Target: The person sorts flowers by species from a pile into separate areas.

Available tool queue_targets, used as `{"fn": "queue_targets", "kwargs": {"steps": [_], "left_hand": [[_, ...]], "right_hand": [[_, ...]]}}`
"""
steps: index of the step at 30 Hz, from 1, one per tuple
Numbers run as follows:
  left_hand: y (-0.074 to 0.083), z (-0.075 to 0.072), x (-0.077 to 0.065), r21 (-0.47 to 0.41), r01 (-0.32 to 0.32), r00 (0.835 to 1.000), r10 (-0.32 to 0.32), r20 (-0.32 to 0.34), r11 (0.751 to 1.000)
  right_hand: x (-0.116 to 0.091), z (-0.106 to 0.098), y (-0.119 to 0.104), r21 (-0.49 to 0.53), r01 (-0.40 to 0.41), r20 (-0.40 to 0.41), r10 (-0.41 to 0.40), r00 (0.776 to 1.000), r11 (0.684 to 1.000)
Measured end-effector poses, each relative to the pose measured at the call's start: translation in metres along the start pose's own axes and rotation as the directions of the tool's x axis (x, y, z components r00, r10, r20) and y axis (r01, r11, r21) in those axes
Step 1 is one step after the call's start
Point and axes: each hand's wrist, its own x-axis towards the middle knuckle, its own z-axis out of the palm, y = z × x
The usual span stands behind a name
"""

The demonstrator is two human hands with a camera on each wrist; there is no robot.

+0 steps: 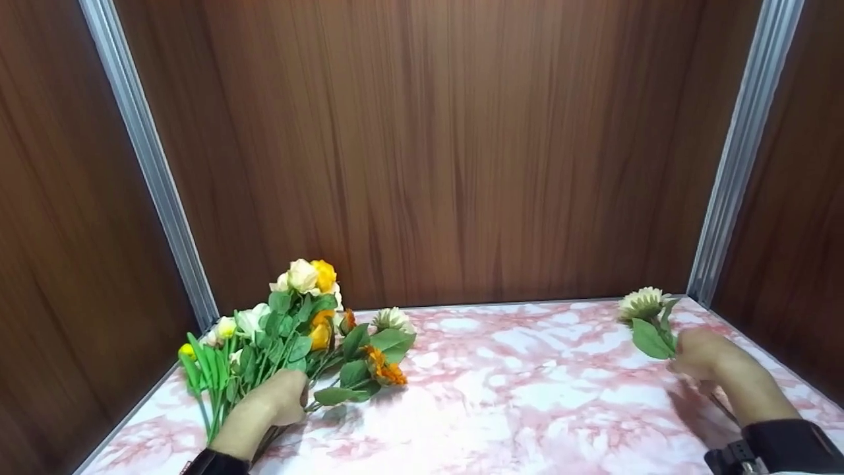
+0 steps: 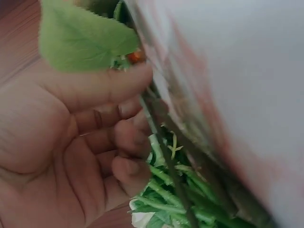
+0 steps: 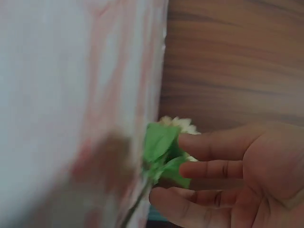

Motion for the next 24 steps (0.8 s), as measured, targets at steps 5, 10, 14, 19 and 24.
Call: {"fn": "queue_targets", "kwargs": {"steps": [5, 10, 14, 19, 24], "left_hand": [[-0.001, -0.007, -0.001, 0.01, -0.091, 0.993, 0.091, -0.077, 0.996], [0.005, -0.017, -0.001, -0.01, -0.167, 0.973, 0.163, -0.167, 0.986], [0.02, -0.023, 0.0, -0.035, -0.208, 0.952, 0.194, -0.237, 0.978], [0.048, -0.031, -0.003, -0.046, -0.287, 0.909, 0.257, -0.327, 0.957], [0.08, -0.038, -0.012, -0.104, -0.39, 0.842, 0.308, -0.443, 0.915]], "right_hand": [[-0.002, -0.007, -0.03, 0.051, 0.071, -0.041, -0.069, 0.997, 0.996], [-0.005, -0.012, -0.06, 0.035, 0.167, -0.09, -0.164, 0.982, 0.985], [-0.01, -0.011, -0.083, 0.039, 0.212, -0.102, -0.207, 0.973, 0.976], [-0.019, -0.006, -0.109, 0.103, 0.311, -0.108, -0.301, 0.948, 0.945], [-0.029, 0.009, -0.14, 0.172, 0.487, -0.114, -0.474, 0.873, 0.856]]}}
